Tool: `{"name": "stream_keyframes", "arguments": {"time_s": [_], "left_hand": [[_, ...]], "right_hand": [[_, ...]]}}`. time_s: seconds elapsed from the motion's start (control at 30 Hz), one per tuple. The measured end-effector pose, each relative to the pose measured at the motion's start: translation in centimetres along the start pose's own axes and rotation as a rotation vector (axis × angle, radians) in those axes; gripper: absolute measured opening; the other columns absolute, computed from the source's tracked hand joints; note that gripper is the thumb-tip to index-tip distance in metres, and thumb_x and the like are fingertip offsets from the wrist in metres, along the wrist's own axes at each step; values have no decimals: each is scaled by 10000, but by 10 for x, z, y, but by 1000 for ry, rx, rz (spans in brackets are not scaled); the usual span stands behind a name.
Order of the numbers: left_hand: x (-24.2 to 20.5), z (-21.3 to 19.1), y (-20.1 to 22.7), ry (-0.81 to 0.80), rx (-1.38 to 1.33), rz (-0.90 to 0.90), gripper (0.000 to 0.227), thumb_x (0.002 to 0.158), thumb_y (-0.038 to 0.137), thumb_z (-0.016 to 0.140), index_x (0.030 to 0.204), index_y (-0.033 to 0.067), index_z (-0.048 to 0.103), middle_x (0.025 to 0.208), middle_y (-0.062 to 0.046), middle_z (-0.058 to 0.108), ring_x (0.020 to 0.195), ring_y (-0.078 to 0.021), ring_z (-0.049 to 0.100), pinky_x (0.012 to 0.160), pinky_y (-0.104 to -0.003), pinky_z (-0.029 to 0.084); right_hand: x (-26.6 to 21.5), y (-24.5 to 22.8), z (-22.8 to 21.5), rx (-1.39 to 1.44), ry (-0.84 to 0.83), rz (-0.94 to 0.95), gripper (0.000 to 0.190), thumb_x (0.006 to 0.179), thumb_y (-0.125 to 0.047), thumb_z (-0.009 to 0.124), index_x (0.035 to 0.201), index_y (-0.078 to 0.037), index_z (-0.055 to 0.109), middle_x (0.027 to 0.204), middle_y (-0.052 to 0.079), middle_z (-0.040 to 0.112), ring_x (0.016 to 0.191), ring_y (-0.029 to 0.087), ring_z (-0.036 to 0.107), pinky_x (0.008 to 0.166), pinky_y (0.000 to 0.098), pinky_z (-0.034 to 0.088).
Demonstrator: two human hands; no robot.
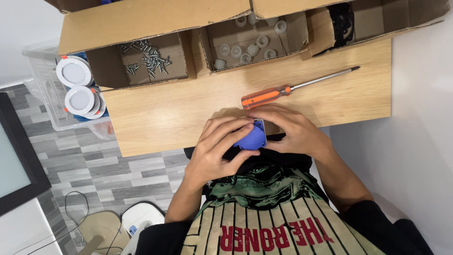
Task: The person assembles a blue electrical socket by inserting a white plastic insert and securing it with screws. They use a screwdriver to tighten the screws into the socket, then place the completed assembly into a plastic bin. The process is repeated with another socket.
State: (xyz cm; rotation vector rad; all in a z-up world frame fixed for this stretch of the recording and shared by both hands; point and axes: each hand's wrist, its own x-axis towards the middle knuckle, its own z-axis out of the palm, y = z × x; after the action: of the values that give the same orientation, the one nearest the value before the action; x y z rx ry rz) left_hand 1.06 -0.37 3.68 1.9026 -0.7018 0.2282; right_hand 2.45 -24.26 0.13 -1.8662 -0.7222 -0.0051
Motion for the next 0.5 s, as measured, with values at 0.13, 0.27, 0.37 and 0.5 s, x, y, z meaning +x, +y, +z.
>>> {"name": "stream_keyframes", "arguments": {"time_s": [0.13,0.27,0.37,0.5], "left_hand": [[3,-3,2,-30,0,-25,457,908,209,917,1297,14,776,1286,-154,797,1142,-402,773,972,-502,590],[4,-5,2,-44,6,-35,456,920,195,904,1318,18,769,1302,-158,790,1141,-404,768,963,-500,588],[4,-5,2,-42,14,-37,458,919,190,905,1321,18,769,1302,-163,787,1137,-407,764,962,-501,584],[3,-6,2,-101,51,-54,463,898,163,919,1316,24,776,1298,-159,783,1142,-394,743,971,-486,564]], "right_hand": [[-1,0,0,-7,-4,8,658,802,-113,965,1379,46,692,1256,219,790,1164,448,775,994,565,631],[0,0,0,-14,2,13,653,807,-116,967,1379,39,693,1262,212,791,1162,440,777,994,560,634],[2,-1,-1,-17,-1,9,644,811,-114,964,1377,36,693,1261,212,790,1158,439,778,994,557,634],[2,-1,-1,-19,-14,23,643,813,-108,959,1382,30,692,1261,206,789,1164,430,777,996,552,636]]}}
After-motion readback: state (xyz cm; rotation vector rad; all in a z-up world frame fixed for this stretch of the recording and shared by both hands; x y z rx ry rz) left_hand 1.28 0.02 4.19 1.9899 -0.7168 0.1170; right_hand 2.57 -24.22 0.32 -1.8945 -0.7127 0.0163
